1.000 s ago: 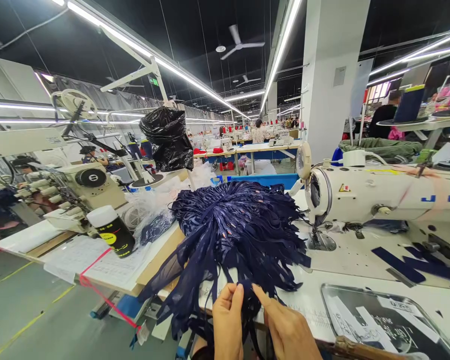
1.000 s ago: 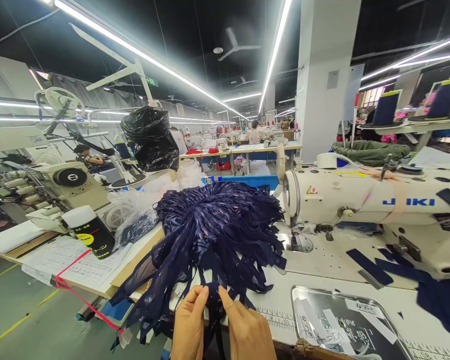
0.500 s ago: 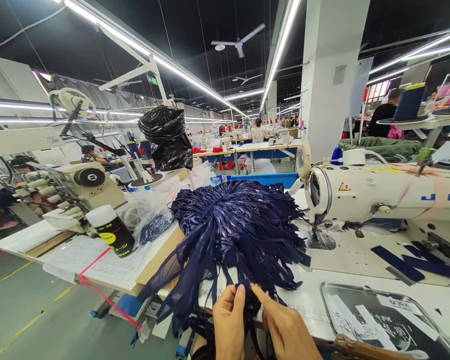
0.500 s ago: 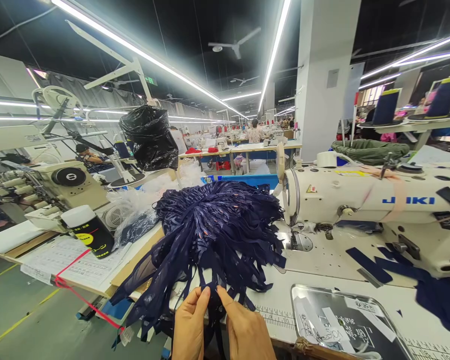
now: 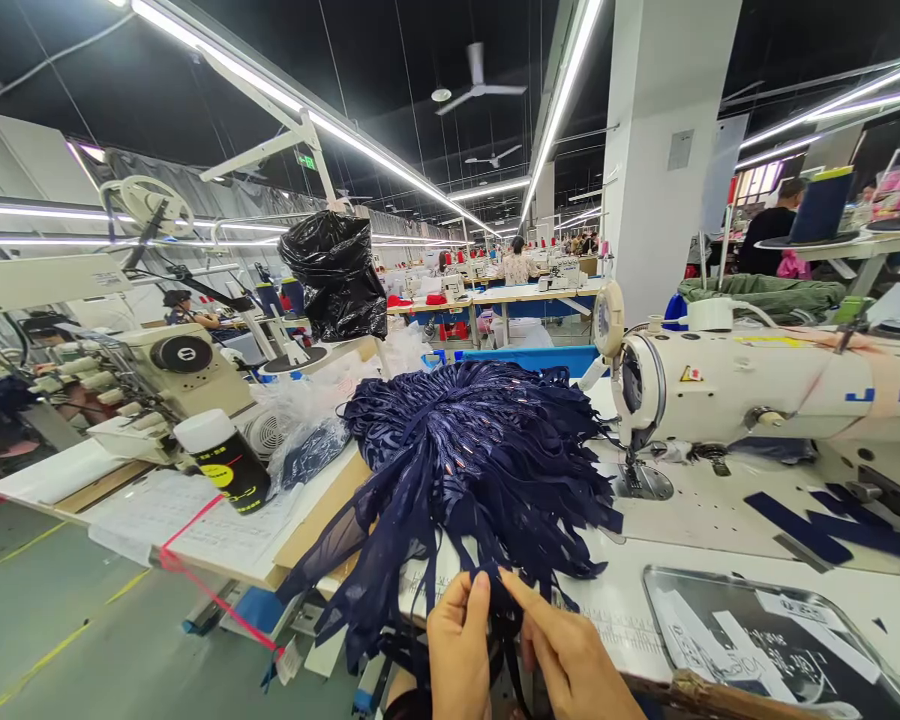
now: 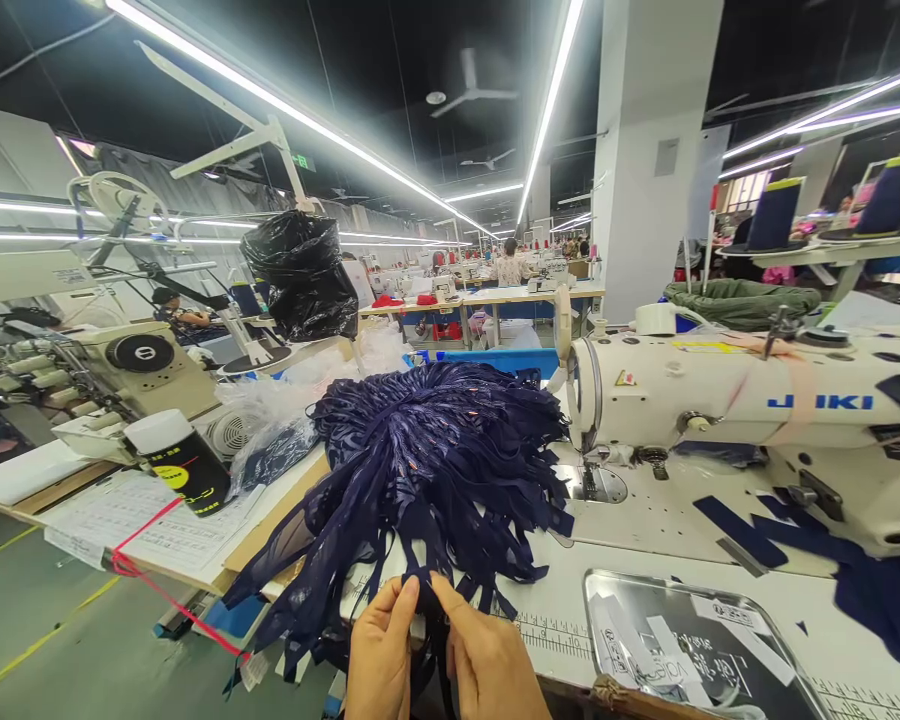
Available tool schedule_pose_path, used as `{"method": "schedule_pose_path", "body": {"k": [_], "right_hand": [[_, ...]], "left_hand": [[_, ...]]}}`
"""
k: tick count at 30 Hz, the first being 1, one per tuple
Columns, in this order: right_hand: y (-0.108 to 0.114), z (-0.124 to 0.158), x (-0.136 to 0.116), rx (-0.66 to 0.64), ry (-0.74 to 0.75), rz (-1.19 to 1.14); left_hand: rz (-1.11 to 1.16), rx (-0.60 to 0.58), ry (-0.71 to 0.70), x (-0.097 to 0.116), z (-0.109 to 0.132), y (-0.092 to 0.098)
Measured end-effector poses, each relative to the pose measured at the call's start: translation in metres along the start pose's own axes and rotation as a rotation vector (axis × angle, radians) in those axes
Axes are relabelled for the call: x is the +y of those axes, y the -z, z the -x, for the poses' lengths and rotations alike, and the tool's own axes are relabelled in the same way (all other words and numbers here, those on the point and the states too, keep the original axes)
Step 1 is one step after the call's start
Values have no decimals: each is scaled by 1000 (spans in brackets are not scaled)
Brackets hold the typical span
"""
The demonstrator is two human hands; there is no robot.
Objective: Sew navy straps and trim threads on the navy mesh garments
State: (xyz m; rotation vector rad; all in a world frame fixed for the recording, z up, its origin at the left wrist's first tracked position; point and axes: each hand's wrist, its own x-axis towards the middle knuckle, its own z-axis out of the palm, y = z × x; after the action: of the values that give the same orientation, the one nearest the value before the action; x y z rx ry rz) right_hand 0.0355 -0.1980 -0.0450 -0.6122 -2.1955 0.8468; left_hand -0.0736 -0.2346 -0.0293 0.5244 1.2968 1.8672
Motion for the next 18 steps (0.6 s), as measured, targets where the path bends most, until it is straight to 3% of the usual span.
{"method": "schedule_pose_path", "body": {"k": [12,18], "right_hand": [[4,-3,-3,-63,-7,-125],[4,-1,-1,-102,-83,-160]], "left_hand": [[-110,47,-104,4,2,1],[-301,119,-270,3,5,-3]]}}
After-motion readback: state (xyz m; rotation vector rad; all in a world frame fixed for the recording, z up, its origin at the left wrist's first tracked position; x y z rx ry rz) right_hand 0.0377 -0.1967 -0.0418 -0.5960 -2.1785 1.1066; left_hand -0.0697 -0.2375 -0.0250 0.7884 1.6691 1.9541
